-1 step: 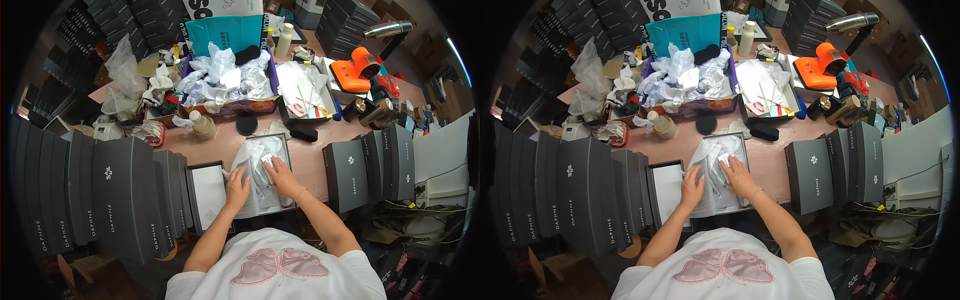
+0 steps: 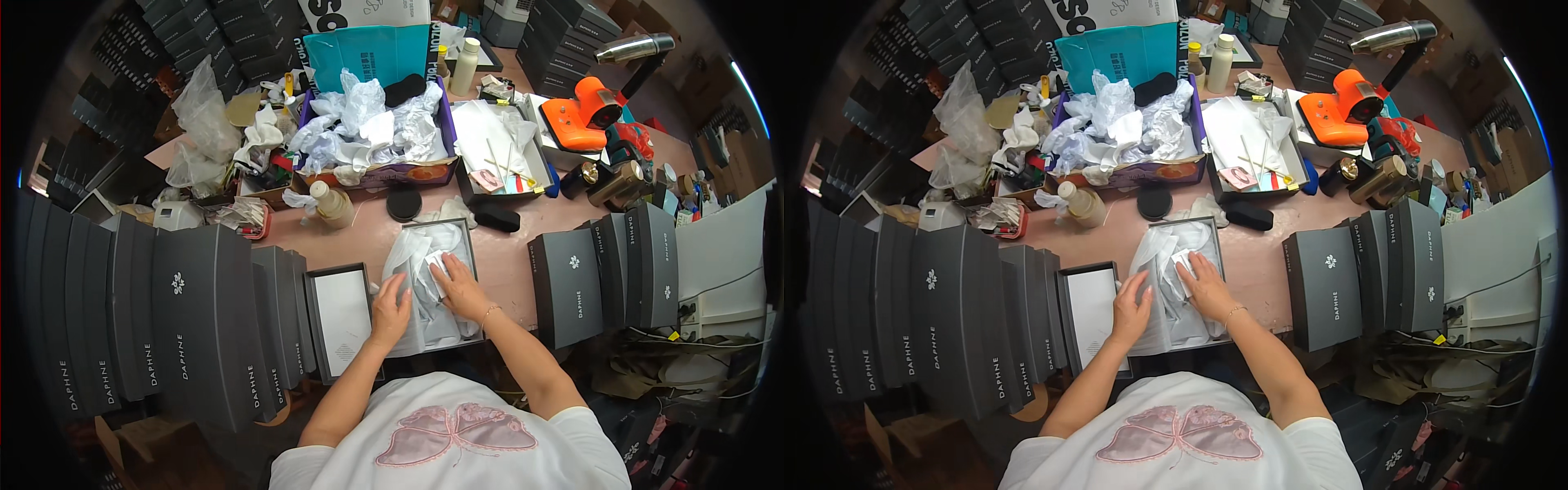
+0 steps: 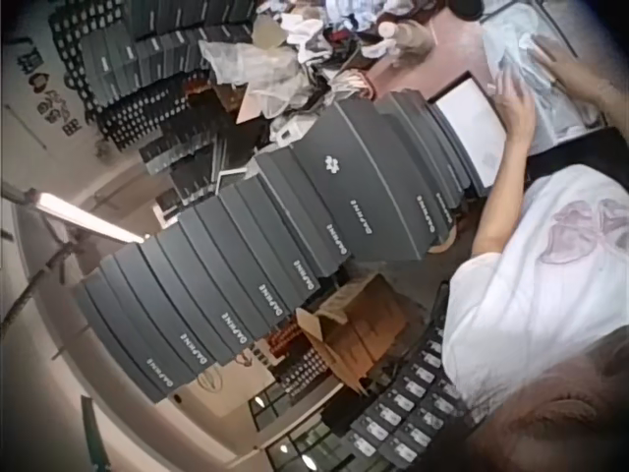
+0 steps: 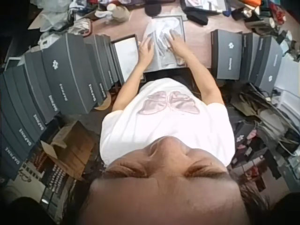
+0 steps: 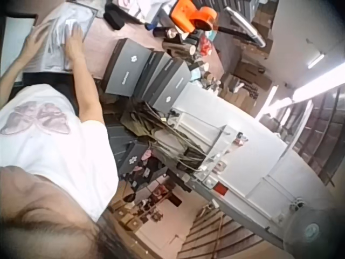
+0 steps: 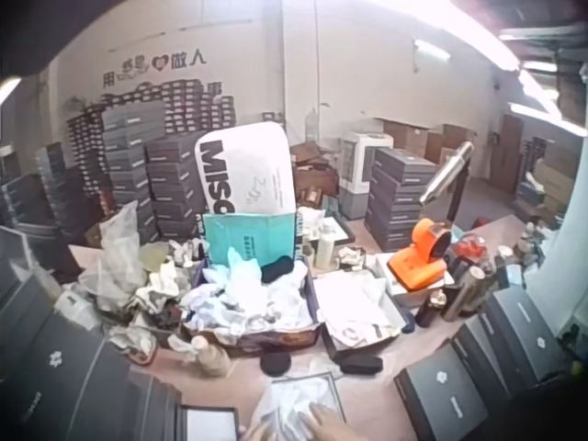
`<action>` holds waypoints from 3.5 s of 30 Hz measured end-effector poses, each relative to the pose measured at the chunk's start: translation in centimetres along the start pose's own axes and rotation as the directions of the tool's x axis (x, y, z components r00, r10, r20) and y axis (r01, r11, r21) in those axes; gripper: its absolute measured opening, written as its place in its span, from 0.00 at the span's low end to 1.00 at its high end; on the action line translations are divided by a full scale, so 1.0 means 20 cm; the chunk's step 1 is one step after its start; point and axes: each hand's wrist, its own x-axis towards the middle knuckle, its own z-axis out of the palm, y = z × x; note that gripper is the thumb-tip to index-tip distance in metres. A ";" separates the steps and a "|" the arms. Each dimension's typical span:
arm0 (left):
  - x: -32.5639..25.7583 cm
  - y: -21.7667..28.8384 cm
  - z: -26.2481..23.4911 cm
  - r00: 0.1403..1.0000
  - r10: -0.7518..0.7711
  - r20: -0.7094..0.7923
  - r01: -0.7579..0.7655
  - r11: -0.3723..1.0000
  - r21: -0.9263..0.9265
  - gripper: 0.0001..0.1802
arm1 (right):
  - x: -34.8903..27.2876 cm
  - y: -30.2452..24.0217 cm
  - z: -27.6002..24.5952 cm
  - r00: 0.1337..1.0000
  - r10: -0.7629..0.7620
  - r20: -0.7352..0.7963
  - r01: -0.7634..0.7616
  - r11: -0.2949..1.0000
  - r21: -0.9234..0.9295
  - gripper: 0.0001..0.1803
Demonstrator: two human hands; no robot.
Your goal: Inspecting, wrapping with tissue paper, and placing pairs of shoes into branded boxes.
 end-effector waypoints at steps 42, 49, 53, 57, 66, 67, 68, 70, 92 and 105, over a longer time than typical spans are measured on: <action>-0.06 0.07 0.24 0.651 -0.648 0.395 0.626 0.164 -0.763 0.23 | -0.09 0.05 0.06 0.965 0.259 0.031 -0.260 0.965 0.022 0.17; -0.08 0.03 0.38 0.676 -0.689 0.259 0.628 0.355 -0.693 0.25 | -0.22 0.04 -0.26 0.944 0.259 -0.206 -0.207 0.948 0.243 0.14; -0.07 -0.04 0.56 0.608 -0.629 0.484 0.720 0.179 -0.671 0.28 | -0.16 -0.10 -0.28 0.952 0.217 -0.216 -0.162 0.955 0.247 0.15; -0.11 0.16 0.44 0.578 -0.632 0.516 0.727 0.113 -0.677 0.34 | -0.13 -0.09 -0.23 0.896 0.366 -0.251 -0.252 0.886 0.390 0.15; -0.20 0.08 0.38 0.953 0.089 0.288 -0.139 0.978 0.157 0.35 | -0.14 -0.06 -0.19 0.862 0.463 -0.207 -0.320 0.813 0.487 0.12; -0.18 0.09 0.36 0.954 0.108 0.280 -0.158 0.974 0.164 0.35 | -0.16 -0.02 -0.14 0.810 0.541 -0.226 -0.359 0.763 0.537 0.11; -0.17 0.11 0.35 0.954 0.127 0.273 -0.178 0.969 0.170 0.35 | -0.19 0.06 -0.08 0.751 0.615 -0.240 -0.392 0.708 0.587 0.11; -0.19 0.11 0.33 0.971 0.103 0.215 -0.134 0.982 0.135 0.36 | -0.25 0.13 -0.11 0.571 0.819 0.052 -0.493 0.292 0.819 0.09; 0.13 0.57 0.22 0.898 0.431 0.091 -0.409 0.892 -0.192 0.41 | -0.03 -0.14 -0.20 0.970 0.187 -0.155 -0.157 0.970 0.186 0.29; -0.37 -0.22 0.09 0.762 -0.635 0.127 0.647 0.749 -0.140 0.51 | -0.49 0.05 -0.17 0.781 0.546 0.303 -0.617 0.748 0.243 0.21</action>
